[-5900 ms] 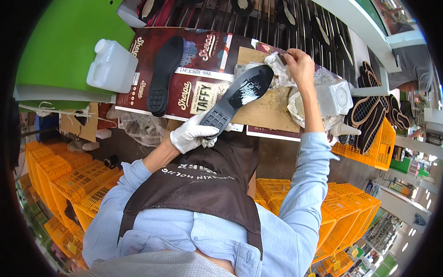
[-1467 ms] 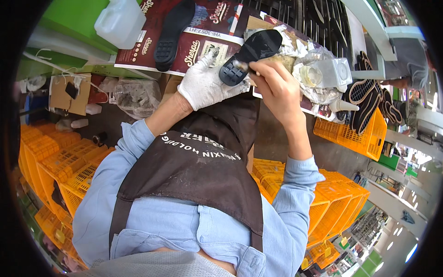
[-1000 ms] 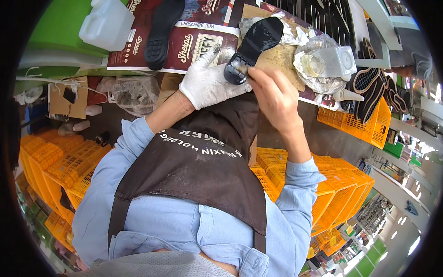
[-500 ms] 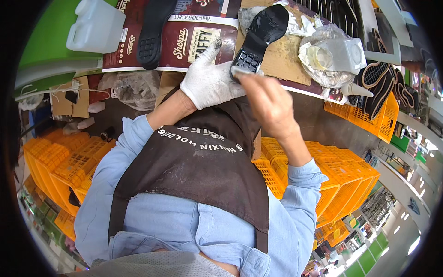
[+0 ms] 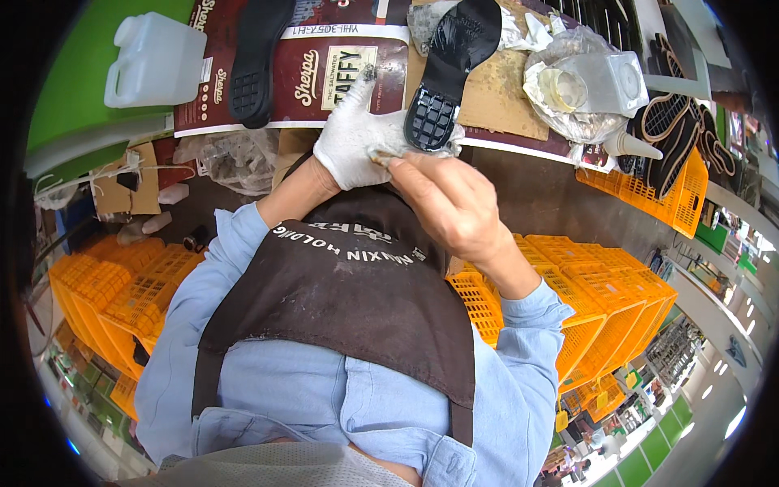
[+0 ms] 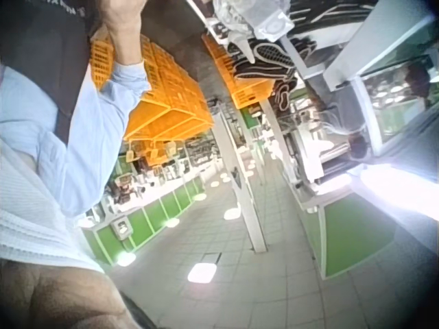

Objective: The recorder is applying a liquid adhesive or primer to the bottom of shoe soles using a small brush before placing them back on a conveyor belt.

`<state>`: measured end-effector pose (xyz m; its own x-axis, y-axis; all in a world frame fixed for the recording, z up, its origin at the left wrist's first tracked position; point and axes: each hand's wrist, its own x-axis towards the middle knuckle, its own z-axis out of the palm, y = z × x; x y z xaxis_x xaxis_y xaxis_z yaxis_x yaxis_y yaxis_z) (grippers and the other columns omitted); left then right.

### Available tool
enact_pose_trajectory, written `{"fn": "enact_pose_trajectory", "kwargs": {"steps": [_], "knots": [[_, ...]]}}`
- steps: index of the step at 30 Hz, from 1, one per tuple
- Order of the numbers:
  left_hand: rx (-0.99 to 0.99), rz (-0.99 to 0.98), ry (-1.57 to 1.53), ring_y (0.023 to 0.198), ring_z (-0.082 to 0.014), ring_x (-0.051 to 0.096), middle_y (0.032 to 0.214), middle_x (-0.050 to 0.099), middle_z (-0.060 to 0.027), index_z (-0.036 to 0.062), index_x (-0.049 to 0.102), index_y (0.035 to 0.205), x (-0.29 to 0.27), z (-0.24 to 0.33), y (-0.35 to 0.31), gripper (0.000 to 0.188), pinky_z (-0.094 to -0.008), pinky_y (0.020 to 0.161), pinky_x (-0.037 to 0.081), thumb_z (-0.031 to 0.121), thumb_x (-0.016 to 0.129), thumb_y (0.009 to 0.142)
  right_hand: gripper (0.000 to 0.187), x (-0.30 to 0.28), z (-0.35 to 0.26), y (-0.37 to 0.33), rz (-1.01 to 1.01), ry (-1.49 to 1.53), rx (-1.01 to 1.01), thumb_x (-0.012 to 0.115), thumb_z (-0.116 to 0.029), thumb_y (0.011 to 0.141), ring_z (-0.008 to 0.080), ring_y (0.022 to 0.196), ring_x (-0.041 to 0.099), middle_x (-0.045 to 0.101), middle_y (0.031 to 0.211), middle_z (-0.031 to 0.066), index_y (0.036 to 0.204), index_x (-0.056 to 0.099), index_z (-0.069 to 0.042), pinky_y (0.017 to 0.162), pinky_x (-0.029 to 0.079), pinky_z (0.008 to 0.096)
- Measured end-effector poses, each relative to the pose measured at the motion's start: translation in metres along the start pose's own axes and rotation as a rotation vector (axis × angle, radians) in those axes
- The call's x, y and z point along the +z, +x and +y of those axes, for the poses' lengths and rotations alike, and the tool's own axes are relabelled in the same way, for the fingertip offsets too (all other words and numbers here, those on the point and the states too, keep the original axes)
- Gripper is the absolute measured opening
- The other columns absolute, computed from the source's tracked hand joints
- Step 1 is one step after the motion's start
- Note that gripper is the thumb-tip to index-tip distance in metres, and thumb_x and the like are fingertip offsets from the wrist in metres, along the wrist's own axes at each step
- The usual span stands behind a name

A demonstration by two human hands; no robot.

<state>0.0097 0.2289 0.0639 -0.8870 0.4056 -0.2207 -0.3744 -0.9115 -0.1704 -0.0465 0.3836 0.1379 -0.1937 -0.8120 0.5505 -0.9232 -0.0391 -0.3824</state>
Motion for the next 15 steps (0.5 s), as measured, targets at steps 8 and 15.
{"fn": "enact_pose_trajectory", "kwargs": {"steps": [8, 15], "knots": [[-0.073, -0.277, -0.217, 0.112, -0.0289, 0.049, 0.130, 0.050, -0.0184, -0.0027, 0.042, 0.132, -0.004, 0.000, 0.001, 0.097, -0.0427, 0.108, 0.029, 0.080, 0.029, 0.082, 0.029, 0.000, 0.011, -0.001, -0.064, -0.071, 0.005, 0.067, 0.001, 0.071, 0.0204, 0.072, 0.063, 0.065, 0.091, 0.0102, 0.099, 0.066, -0.001, 0.061, 0.052, 0.0305], [0.033, -0.022, -0.048, 0.103, -0.0290, 0.054, 0.105, 0.061, -0.0153, -0.0008, 0.051, 0.117, -0.008, -0.001, 0.001, 0.088, -0.0438, 0.105, 0.034, 0.077, 0.027, 0.084, 0.029, -0.002, 0.016, 0.009, 0.040, -0.086, 0.093, 0.070, 0.005, 0.070, 0.0228, 0.074, 0.064, 0.065, 0.088, 0.0097, 0.098, 0.066, 0.000, 0.062, 0.053, 0.0305]]}}
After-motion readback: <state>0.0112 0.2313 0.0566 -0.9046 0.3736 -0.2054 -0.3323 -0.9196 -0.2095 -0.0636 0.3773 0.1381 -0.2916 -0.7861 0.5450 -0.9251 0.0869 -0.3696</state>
